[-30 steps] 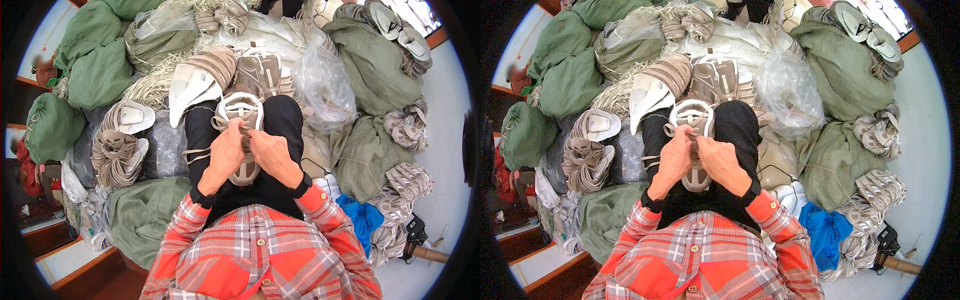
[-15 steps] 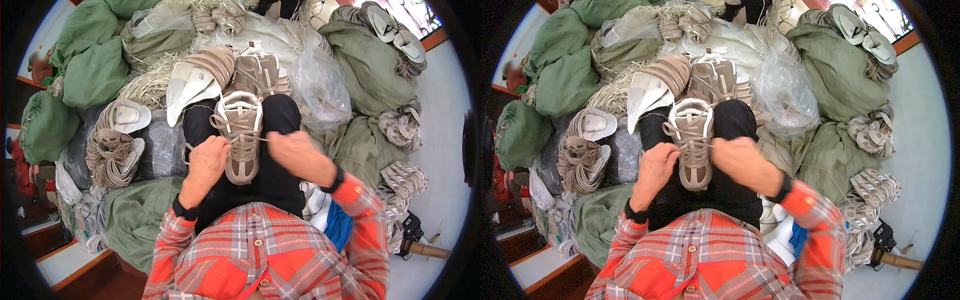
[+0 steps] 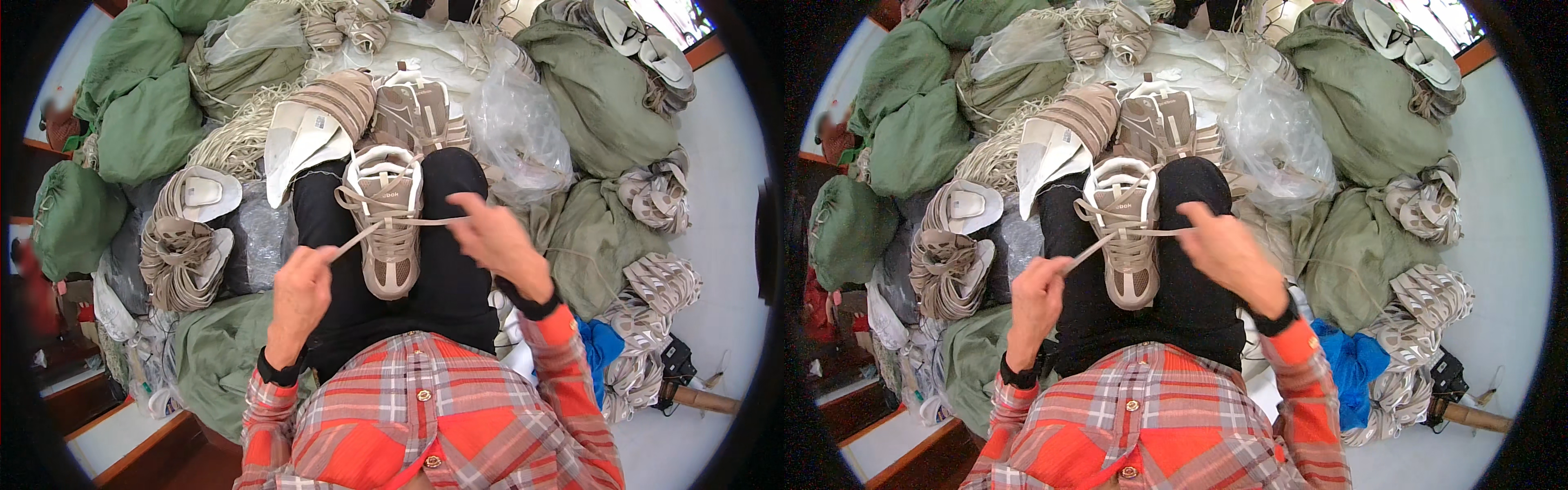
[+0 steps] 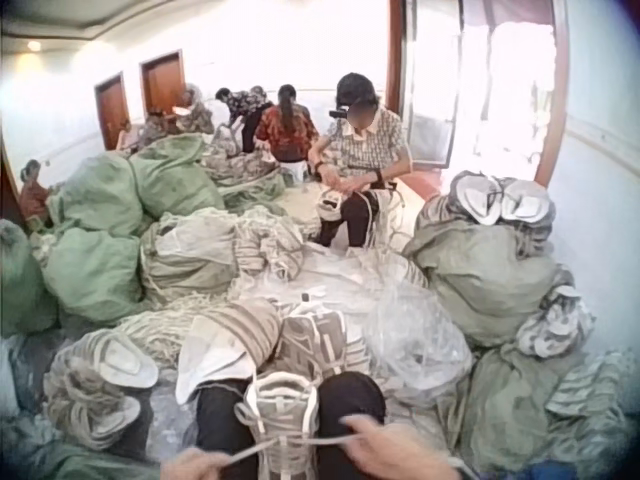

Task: The recorder is threading laces through the eyelets of a shoe and tying them.

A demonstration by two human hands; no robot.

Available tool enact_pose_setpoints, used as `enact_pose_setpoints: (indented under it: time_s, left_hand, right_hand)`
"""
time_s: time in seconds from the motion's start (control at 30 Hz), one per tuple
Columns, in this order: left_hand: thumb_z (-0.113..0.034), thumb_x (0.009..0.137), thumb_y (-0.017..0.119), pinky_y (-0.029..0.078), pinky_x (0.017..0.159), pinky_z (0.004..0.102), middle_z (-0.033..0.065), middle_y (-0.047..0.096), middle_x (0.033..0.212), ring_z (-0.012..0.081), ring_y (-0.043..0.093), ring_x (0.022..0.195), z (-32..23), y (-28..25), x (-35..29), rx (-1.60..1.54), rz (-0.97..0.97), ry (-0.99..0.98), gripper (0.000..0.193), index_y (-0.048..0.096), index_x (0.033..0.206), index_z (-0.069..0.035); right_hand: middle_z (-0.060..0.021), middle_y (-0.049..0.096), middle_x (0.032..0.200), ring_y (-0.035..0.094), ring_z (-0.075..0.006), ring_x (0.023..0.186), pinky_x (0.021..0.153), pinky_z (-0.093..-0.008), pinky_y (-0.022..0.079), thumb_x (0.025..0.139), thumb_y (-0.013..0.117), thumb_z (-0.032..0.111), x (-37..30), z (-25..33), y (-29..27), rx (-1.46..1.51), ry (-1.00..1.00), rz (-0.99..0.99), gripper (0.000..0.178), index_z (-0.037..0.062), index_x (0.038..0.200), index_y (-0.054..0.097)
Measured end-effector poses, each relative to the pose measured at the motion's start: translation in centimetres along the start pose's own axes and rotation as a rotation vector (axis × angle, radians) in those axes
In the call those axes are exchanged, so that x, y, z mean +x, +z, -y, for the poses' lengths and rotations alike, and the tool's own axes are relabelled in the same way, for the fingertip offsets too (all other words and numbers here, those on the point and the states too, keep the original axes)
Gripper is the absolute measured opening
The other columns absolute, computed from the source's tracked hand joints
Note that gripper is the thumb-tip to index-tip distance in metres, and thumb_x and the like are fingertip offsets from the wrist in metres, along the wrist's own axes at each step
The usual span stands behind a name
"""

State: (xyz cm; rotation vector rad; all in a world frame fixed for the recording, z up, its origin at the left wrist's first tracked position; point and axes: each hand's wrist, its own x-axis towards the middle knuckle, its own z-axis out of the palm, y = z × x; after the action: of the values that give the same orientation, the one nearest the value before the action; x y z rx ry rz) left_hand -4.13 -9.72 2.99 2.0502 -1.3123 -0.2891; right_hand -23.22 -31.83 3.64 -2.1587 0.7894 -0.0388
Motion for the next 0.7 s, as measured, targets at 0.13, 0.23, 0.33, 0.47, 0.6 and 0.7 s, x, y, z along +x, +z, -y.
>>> enact_pose_setpoints:
  time_s: [0.13, 0.23, 0.33, 0.47, 0.6, 0.7]
  left_hand:
    - [0.002, 0.081, 0.057, 0.046, 0.058, 0.0352, 0.0127, 0.056, 0.074, 0.0255, 0.058, 0.062, 2.0, 1.6, -0.5, -0.055, -0.207, -0.292, 0.013, 0.063, 0.093, -0.002]
    - [-0.001, 0.082, 0.06, 0.044, 0.056, 0.0306, 0.008, 0.055, 0.07, 0.0173, 0.054, 0.058, 2.0, 1.9, -0.4, -0.15, -0.092, -0.4, 0.011, 0.063, 0.092, -0.001]
    - [0.002, 0.079, 0.061, 0.045, 0.058, 0.0263, 0.0049, 0.055, 0.077, 0.0127, 0.052, 0.063, 0.7, 2.8, 0.4, -0.329, -0.081, -0.305, 0.023, 0.061, 0.102, -0.001]
    - [0.006, 0.077, 0.06, 0.048, 0.075, 0.0292, 0.0116, 0.058, 0.096, 0.0211, 0.06, 0.083, -1.2, 3.4, 2.9, -0.242, -0.119, 0.076, 0.035, 0.057, 0.111, -0.002]
    - [0.004, 0.078, 0.059, 0.049, 0.073, 0.0332, 0.0128, 0.059, 0.097, 0.0289, 0.06, 0.084, 0.2, 3.1, 3.4, -0.226, -0.204, -0.042, 0.026, 0.059, 0.103, -0.002]
    - [0.002, 0.079, 0.06, 0.05, 0.075, 0.0362, 0.0153, 0.057, 0.1, 0.0317, 0.06, 0.087, -2.5, 4.6, 5.3, -0.278, 0.051, 0.23, 0.027, 0.058, 0.106, -0.001]
  right_hand:
    - [-0.0104, 0.059, 0.056, 0.058, -0.0188, 0.041, 0.038, -0.0317, 0.045, 0.09, 0.058, 0.019, 2.5, 0.4, 2.7, 0.199, 0.124, 0.314, 0.021, -0.0016, 0.094, 0.057]
    - [-0.0056, 0.059, 0.058, 0.056, -0.0109, 0.043, 0.037, -0.0247, 0.042, 0.09, 0.058, 0.019, 0.9, 0.0, 1.5, 0.38, 0.172, 0.153, 0.02, 0.0011, 0.083, 0.06]
    - [-0.0064, 0.063, 0.065, 0.062, -0.0113, 0.052, 0.044, -0.0221, 0.047, 0.09, 0.057, 0.015, -1.7, -2.8, -1.3, 0.529, 0.275, -0.145, 0.015, 0.0015, 0.083, 0.059]
    - [-0.0116, 0.066, 0.082, 0.066, -0.0159, 0.069, 0.061, -0.0272, 0.053, 0.094, 0.052, 0.019, -5.8, -13.2, -7.8, 0.468, 0.251, -0.745, 0.022, -0.0018, 0.092, 0.059]
    - [-0.0164, 0.063, 0.105, 0.062, -0.0195, 0.099, 0.086, -0.0289, 0.051, 0.093, 0.052, 0.015, -9.8, -18.4, -11.5, 1.014, 0.112, -0.867, 0.03, -0.0095, 0.111, 0.055]
    - [-0.0179, 0.059, 0.116, 0.058, -0.0194, 0.105, 0.092, -0.0267, 0.047, 0.092, 0.05, 0.007, -12.3, -22.7, -14.4, 1.274, 0.026, -0.985, 0.038, -0.0114, 0.125, 0.046]
